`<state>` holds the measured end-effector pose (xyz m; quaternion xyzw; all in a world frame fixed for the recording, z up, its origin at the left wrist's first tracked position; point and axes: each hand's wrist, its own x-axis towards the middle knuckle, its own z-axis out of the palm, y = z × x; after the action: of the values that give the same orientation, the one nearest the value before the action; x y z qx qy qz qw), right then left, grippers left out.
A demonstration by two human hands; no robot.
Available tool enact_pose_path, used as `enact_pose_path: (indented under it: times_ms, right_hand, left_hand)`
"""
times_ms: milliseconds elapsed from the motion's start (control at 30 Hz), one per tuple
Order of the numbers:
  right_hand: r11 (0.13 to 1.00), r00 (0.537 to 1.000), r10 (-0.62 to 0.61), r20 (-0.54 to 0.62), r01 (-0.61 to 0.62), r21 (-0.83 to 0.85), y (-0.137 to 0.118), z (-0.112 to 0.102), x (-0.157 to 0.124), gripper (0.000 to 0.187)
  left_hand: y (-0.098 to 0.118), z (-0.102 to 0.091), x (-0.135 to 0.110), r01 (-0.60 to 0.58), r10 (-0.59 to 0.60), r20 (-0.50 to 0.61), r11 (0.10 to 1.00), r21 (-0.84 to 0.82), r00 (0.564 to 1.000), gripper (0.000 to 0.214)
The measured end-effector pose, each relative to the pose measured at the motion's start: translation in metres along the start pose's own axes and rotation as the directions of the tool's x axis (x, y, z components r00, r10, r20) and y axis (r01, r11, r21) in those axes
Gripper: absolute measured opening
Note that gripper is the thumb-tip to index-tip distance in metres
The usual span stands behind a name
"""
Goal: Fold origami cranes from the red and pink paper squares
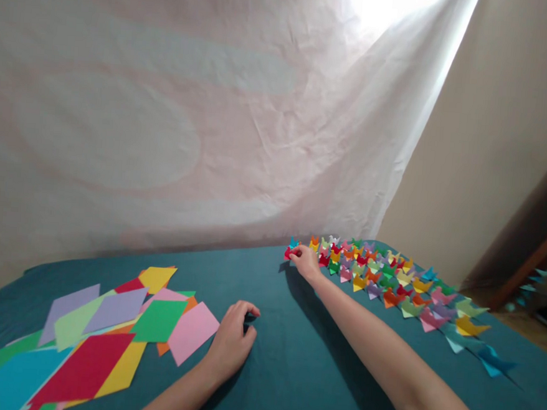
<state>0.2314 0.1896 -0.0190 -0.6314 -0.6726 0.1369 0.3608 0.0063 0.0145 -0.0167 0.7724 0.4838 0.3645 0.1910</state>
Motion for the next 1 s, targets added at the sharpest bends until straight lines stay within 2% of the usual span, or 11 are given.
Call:
enact_pose_path:
  times_ms: [200, 467, 633, 767, 833, 900, 967, 1000]
  right_hand:
    - [0.982, 0.991, 0.124, -0.056, -0.130, -0.135, -0.007, 0.012, 0.027, 0.028]
    - [0.947, 0.974, 0.215, -0.073, -0.226, -0.230, -0.005, 0.016, 0.034, 0.027]
    - [0.959, 0.985, 0.145, -0.095, -0.163, -0.232, -0.009, 0.009, 0.025, 0.027]
    - [0.976, 0.993, -0.019, -0.117, -0.007, -0.216, -0.029, 0.003, 0.002, 0.024]
    - [0.974, 0.989, -0.123, -0.077, 0.105, -0.201, -0.044, 0.005, -0.017, 0.025]
    - [0.958, 0.973, -0.231, -0.010, 0.225, -0.176, -0.062, 0.009, -0.042, 0.025]
    - [0.930, 0.940, -0.333, 0.072, 0.340, -0.140, -0.082, 0.014, -0.070, 0.025]
    - [0.915, 0.922, -0.373, 0.107, 0.384, -0.120, -0.092, 0.016, -0.085, 0.023]
  left_hand:
    - [0.004, -0.003, 0.000, 0.017, -0.017, 0.009, 1.000, -0.014, 1.000, 0.030]
    - [0.005, -0.004, 0.000, 0.023, -0.022, 0.038, 1.000, -0.012, 0.999, 0.029]
    - [0.003, -0.003, 0.001, 0.028, -0.028, 0.035, 1.000, 0.008, 0.999, 0.028]
    - [0.005, -0.005, 0.001, 0.011, -0.012, 0.029, 0.999, 0.033, 1.000, 0.028]
    - [0.012, -0.008, -0.001, -0.060, 0.058, 0.025, 0.996, 0.066, 0.998, 0.029]
    - [0.023, -0.012, -0.004, -0.219, 0.213, 0.061, 0.967, 0.131, 0.975, 0.033]
    - [0.037, -0.012, -0.009, -0.458, 0.423, 0.200, 0.868, 0.191, 0.884, 0.038]
    - [0.044, -0.011, -0.011, -0.570, 0.517, 0.264, 0.799, 0.195, 0.815, 0.038]
